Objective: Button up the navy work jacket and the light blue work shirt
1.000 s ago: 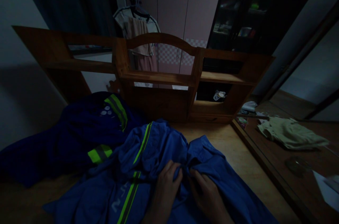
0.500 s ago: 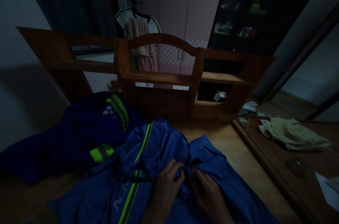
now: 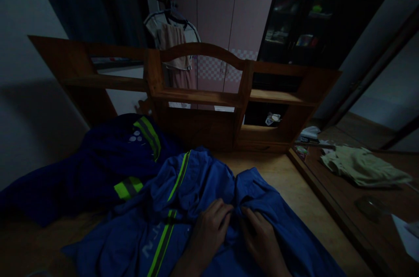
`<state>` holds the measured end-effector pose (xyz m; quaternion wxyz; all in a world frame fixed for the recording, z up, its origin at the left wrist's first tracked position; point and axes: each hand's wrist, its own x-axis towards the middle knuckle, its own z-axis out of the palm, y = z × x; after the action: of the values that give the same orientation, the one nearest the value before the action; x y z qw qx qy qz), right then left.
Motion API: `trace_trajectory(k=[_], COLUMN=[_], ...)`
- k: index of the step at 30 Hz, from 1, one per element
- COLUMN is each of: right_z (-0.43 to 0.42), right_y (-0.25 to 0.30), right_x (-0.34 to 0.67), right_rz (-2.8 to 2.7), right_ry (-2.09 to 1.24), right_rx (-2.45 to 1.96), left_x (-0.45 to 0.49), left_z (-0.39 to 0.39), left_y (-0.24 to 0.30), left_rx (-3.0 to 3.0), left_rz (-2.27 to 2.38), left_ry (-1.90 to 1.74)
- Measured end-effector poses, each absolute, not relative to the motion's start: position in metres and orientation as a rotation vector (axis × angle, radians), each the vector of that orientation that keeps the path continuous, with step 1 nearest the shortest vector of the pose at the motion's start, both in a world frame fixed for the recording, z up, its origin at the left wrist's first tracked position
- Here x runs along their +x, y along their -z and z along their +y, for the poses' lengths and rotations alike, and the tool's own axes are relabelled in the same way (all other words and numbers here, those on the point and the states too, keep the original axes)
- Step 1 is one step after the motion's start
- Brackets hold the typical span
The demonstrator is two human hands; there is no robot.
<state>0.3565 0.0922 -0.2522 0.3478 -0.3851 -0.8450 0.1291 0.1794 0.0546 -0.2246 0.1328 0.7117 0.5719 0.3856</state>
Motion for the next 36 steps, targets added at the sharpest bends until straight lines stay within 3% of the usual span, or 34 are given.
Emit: trace_trajectory(k=[36], right_z=[0.0947], right_y=[0.252], right_x=[0.3542], right_rz=[-2.144], right_ry=[-0.336], right_rx=[-0.987], left_x=[0.1836], left_z=[0.0538], left_y=[0.2158], left_rx=[2.001], left_rz=[1.684], left_ry=[-1.174])
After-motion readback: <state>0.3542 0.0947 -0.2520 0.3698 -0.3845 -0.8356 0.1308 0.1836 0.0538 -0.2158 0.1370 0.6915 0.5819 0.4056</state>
